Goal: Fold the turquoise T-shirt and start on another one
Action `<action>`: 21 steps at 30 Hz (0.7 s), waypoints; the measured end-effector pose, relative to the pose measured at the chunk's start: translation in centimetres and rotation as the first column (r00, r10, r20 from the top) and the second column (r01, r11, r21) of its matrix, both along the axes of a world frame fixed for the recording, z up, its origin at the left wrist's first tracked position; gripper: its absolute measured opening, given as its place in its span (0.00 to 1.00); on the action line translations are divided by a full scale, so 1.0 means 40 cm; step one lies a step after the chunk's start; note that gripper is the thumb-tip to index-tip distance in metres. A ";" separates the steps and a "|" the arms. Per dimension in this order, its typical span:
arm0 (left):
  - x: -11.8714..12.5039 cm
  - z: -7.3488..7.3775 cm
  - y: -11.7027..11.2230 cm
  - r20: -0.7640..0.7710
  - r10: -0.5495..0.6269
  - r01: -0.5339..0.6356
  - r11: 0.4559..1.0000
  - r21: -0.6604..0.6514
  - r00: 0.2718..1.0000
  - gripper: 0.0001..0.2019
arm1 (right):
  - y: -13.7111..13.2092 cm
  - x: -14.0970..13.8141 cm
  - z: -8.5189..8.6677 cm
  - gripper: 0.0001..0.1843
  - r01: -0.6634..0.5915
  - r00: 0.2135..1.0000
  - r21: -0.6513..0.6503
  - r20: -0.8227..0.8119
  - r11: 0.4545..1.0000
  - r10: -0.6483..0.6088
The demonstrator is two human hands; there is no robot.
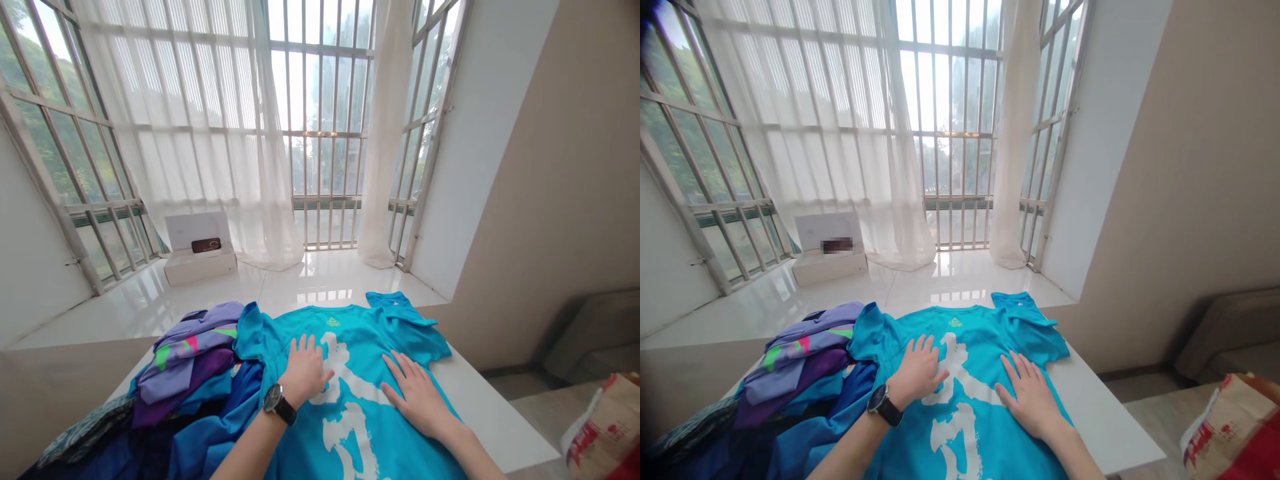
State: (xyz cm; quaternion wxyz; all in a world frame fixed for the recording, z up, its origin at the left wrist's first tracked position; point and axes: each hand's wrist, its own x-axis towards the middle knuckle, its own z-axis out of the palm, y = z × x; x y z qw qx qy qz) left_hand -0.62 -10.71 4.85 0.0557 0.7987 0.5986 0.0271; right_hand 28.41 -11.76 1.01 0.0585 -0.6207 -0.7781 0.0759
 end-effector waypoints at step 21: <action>0.024 -0.094 0.055 0.262 -0.073 0.064 0.997 0.043 0.962 0.37 | 0.316 0.260 0.050 0.28 0.249 0.955 0.419 0.042 0.873 -0.293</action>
